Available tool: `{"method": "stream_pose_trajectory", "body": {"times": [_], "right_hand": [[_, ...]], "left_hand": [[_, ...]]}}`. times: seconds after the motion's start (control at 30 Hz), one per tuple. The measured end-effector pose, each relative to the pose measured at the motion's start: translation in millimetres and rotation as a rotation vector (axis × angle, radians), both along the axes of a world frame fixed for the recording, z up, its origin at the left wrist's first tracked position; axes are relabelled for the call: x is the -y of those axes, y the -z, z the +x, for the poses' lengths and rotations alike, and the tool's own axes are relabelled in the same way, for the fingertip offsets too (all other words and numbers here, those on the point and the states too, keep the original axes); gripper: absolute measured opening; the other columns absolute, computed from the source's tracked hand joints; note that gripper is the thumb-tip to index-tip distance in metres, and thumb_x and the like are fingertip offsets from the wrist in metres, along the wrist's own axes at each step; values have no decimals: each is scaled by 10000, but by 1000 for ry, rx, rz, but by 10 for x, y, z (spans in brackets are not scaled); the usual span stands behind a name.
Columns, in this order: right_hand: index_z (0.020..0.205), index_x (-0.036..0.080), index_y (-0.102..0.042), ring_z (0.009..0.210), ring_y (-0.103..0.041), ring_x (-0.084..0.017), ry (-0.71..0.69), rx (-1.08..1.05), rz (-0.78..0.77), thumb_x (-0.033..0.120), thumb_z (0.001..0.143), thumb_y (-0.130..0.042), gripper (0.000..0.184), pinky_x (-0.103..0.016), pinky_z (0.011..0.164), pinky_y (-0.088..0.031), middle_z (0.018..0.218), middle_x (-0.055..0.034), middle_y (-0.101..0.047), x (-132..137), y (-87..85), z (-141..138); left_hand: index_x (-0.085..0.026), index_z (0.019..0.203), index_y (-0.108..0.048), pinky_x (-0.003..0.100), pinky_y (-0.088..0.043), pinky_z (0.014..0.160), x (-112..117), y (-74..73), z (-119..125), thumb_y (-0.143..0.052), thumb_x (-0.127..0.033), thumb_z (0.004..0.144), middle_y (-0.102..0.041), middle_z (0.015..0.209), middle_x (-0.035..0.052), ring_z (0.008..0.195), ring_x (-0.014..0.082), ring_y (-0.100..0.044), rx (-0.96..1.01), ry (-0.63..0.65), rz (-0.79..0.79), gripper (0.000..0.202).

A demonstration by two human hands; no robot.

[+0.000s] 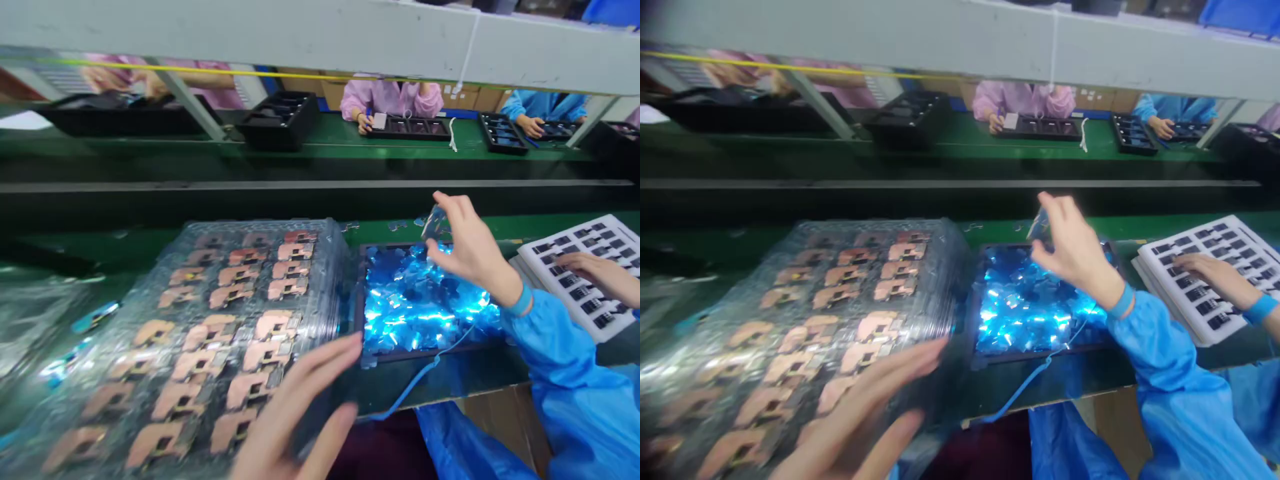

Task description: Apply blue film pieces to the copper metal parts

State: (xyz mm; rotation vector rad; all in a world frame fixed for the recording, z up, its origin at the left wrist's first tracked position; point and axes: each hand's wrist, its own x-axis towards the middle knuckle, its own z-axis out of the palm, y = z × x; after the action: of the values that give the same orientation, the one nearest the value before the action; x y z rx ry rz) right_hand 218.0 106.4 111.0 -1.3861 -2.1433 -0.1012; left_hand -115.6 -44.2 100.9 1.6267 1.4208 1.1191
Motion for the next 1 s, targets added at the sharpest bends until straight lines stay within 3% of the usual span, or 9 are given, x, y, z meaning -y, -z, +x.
{"method": "stream_pose_trajectory", "body": {"times": [0.07,0.13,0.27,0.37,0.47,0.57,0.67,0.83,1.0], "right_hand": [[1679,163,-316,1353,-613,-383,-256,-37,-3,234,934,-663,825,-510,1101,-616,1463,-204,-567,413,-66,-442],[1704,190,-277,1352,-630,-359,-388,-57,-60,188,949,-634,835,-502,1077,-642,1474,-195,-579,728,-53,-726],[1649,218,-400,1362,-640,-333,-493,-228,-162,215,996,-695,716,-493,1078,-650,1477,-183,-609,905,97,-863],[1389,227,-646,1135,-736,-256,-467,-481,-251,263,1015,-743,388,-369,881,-701,1250,-114,-721,813,193,-834],[1079,223,-734,877,-744,-192,-414,-595,-299,278,1018,-759,86,-285,708,-659,998,-45,-758,739,230,-817],[1006,220,-743,862,-744,-190,-382,-590,-277,283,1052,-712,85,-289,716,-632,970,-42,-782,730,231,-812],[1015,219,-748,867,-745,-191,-365,-532,-212,259,1108,-610,171,-310,762,-627,967,-46,-786,766,233,-814],[1193,263,-777,996,-724,-241,-277,-291,100,240,1091,-650,165,-372,816,-626,1084,-83,-776,874,269,-844],[1171,282,-767,901,-692,-221,-236,-145,279,140,1049,-688,202,-351,747,-595,1023,-61,-773,947,299,-854]], "left_hand": [[-427,1310,-809,483,-677,997,-91,79,405,-756,-487,922,-772,1374,54,1193,354,-767,296,-65,-138,396],[-286,1282,-806,419,-658,1017,-252,149,691,-820,-436,914,-781,1325,114,1197,319,-764,516,-107,-201,397],[-192,1034,-812,362,-665,912,-428,266,805,-918,-402,835,-816,1008,100,1016,292,-803,687,-112,-240,308],[-189,987,-813,313,-663,743,-364,298,738,-928,-405,821,-792,906,69,855,255,-789,672,-140,-249,295],[-198,966,-837,261,-636,641,-278,281,705,-920,-376,823,-752,920,49,785,205,-734,596,-139,-191,243],[-207,987,-870,251,-655,719,-239,249,698,-883,-350,865,-729,1010,60,870,198,-730,542,-74,-124,188],[-201,1011,-880,287,-684,754,-232,252,698,-896,-382,861,-716,1009,62,881,211,-744,598,-60,-166,236],[-198,1040,-880,314,-712,700,-223,327,718,-941,-414,808,-690,955,29,818,195,-737,689,-141,-187,323],[-215,1056,-893,296,-702,795,-194,336,703,-933,-380,830,-773,1043,60,937,220,-766,669,-86,-199,282]]}}
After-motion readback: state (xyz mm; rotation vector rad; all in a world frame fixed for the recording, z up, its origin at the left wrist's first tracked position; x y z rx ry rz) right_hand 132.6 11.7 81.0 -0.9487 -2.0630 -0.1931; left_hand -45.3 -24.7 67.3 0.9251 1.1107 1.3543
